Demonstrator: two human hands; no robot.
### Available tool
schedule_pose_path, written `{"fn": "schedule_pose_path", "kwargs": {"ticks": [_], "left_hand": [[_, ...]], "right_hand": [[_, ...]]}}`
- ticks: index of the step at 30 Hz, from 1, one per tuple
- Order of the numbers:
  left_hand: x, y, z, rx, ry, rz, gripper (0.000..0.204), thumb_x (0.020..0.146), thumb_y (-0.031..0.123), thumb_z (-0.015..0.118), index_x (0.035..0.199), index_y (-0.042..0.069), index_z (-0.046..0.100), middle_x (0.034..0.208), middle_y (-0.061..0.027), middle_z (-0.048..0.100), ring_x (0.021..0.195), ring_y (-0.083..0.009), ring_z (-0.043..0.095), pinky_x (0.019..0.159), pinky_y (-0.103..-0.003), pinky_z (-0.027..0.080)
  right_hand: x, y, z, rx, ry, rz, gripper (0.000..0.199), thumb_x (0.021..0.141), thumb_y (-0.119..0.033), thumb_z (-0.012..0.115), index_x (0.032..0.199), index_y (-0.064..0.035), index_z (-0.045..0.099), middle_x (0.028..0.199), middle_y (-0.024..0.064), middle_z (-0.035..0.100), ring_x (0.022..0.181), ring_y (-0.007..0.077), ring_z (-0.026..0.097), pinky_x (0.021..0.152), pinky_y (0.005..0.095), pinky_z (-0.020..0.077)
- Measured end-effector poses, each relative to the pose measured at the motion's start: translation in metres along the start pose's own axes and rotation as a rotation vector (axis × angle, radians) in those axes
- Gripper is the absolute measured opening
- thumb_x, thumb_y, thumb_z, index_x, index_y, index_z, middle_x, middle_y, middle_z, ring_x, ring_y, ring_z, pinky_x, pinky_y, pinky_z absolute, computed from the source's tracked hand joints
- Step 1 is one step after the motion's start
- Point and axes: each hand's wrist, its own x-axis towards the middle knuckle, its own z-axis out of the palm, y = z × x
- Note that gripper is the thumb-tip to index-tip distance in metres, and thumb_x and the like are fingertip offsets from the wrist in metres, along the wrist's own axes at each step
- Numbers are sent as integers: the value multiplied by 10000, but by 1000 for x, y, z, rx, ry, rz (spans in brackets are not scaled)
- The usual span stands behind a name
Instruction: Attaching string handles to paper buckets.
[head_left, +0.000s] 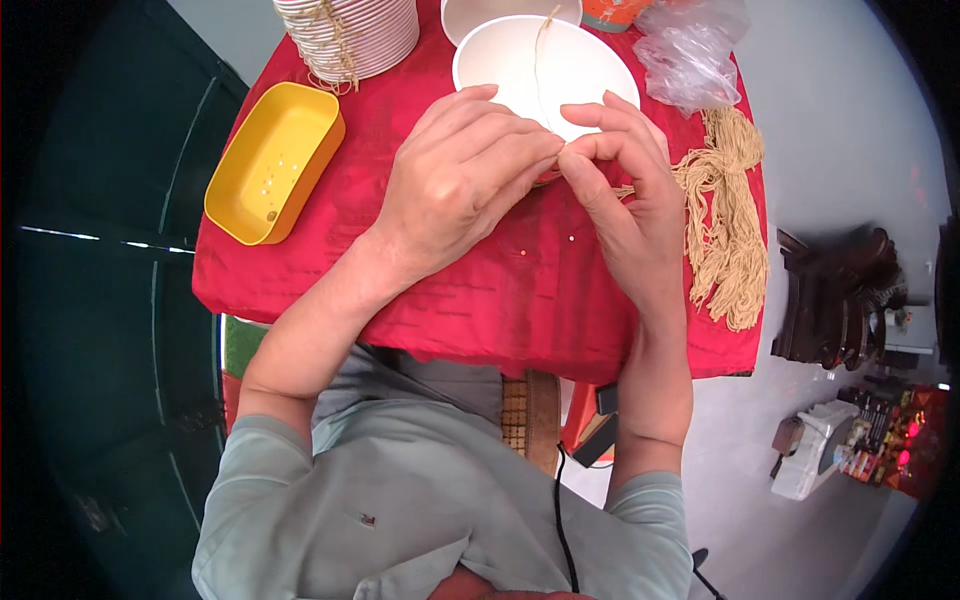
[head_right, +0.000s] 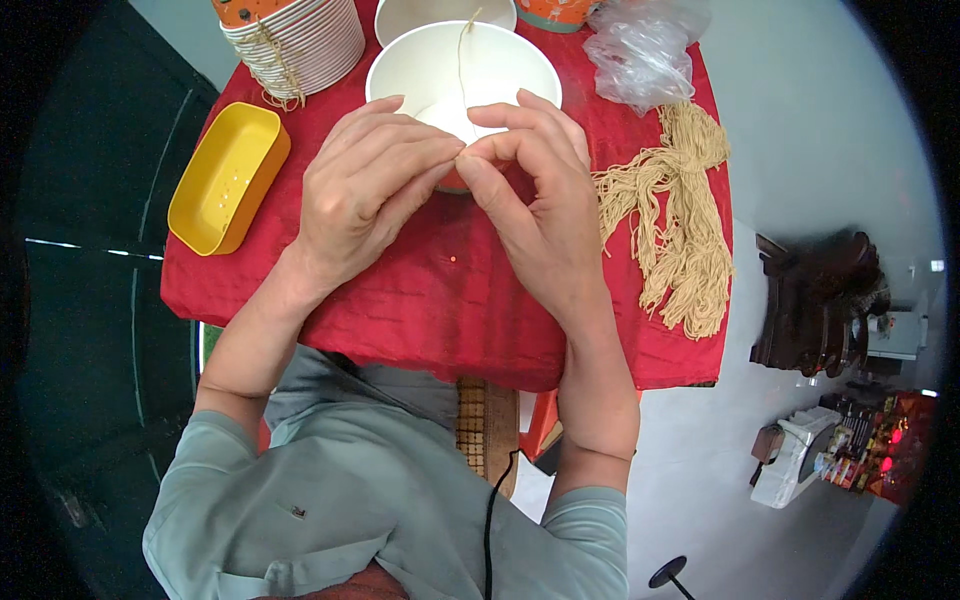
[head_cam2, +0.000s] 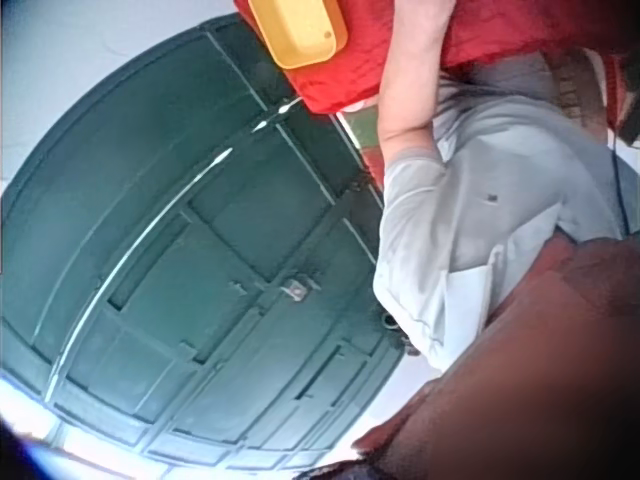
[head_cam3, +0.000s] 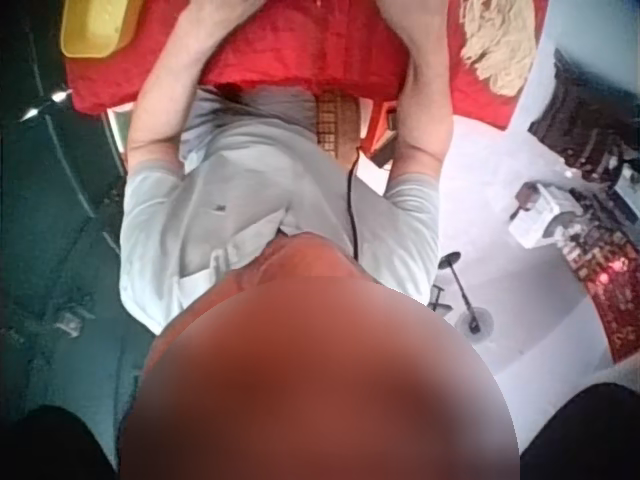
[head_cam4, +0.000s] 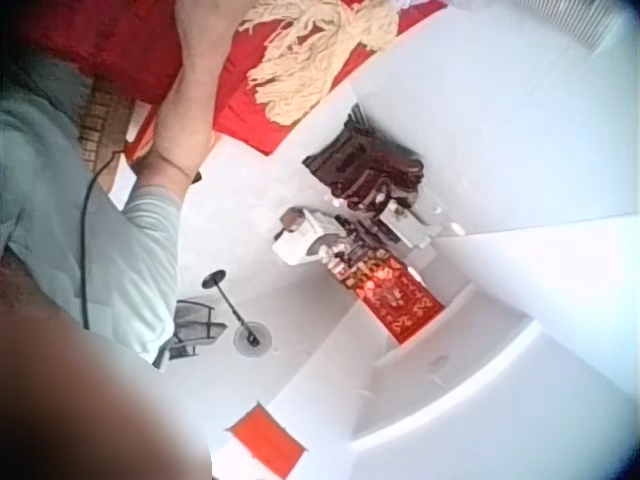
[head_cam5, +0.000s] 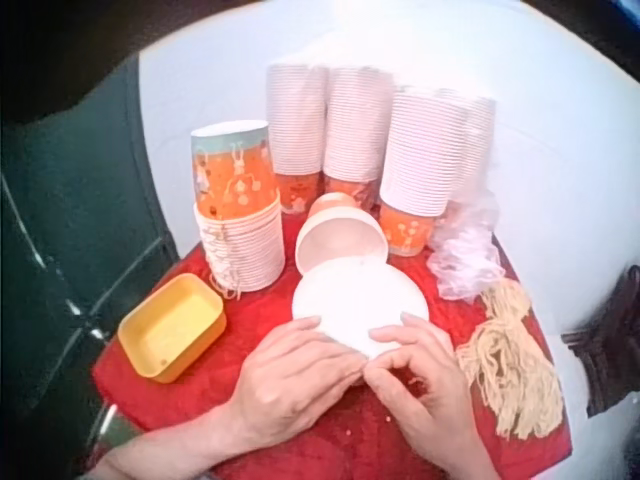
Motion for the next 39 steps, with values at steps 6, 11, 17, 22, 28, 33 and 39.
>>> {"fn": "schedule_pose_path", "kwargs": {"ticks": [6, 11, 17, 22, 28, 33, 39], "left_hand": [[-2, -2, 1, -42, 19, 13, 167, 901, 40, 838, 1061, 45, 791, 1013, -74, 782, 985, -273, 771, 1069, -510, 607], [-2, -2, -2, -64, 16, 4, 151, 899, 30, 832, 1043, 37, 786, 997, -78, 777, 965, -276, 773, 1042, -503, 625], [0, -5, -2, -40, 17, 46, 195, 851, 30, 846, 1035, 39, 782, 1005, -74, 772, 966, -280, 765, 1015, -494, 631], [4, -1, -6, 22, 28, 83, 227, 810, 29, 848, 1027, 43, 780, 1015, -76, 766, 980, -290, 756, 992, -484, 632], [8, 11, -9, -85, 12, -82, 220, 901, 111, 830, 1101, 89, 742, 994, -73, 750, 1013, -282, 738, 1111, -535, 538], [-3, 6, 1, -96, -80, -66, 136, 943, 160, 832, 1031, 101, 746, 983, -49, 742, 1056, -240, 727, 1224, -532, 436], [-1, 2, -12, -239, -120, -51, 67, 917, 111, 780, 940, 110, 717, 944, -9, 740, 1128, -231, 721, 1293, -589, 349]], "right_hand": [[1, -2, -4, -36, -9, -6, 114, 1024, -148, 784, 1002, -49, 733, 1340, 80, 757, 1446, 352, 582, 1195, 476, 449], [1, 5, -5, -30, 30, -32, 129, 1012, -147, 795, 984, -52, 713, 1278, 98, 767, 1338, 338, 652, 1123, 455, 498], [2, 8, -4, -40, 65, -21, 111, 1030, -115, 761, 1020, -44, 676, 1270, 120, 763, 1292, 323, 678, 1087, 449, 519], [4, 1, -3, -39, 114, 26, 101, 1037, -90, 739, 1034, -31, 656, 1244, 146, 754, 1171, 334, 703, 1010, 446, 548], [3, -1, -5, -121, 34, -111, 123, 999, -96, 770, 1049, -47, 668, 1245, 137, 750, 1206, 358, 688, 1034, 471, 532], [1, -9, -4, -239, 111, -181, 139, 978, -152, 823, 1020, -107, 698, 1082, 42, 767, 1195, 313, 703, 1250, 634, 387], [-4, -4, -6, 9, 101, -154, 117, 995, -117, 812, 1028, -94, 702, 899, 10, 727, 859, 168, 716, 1231, 565, 434]]}}
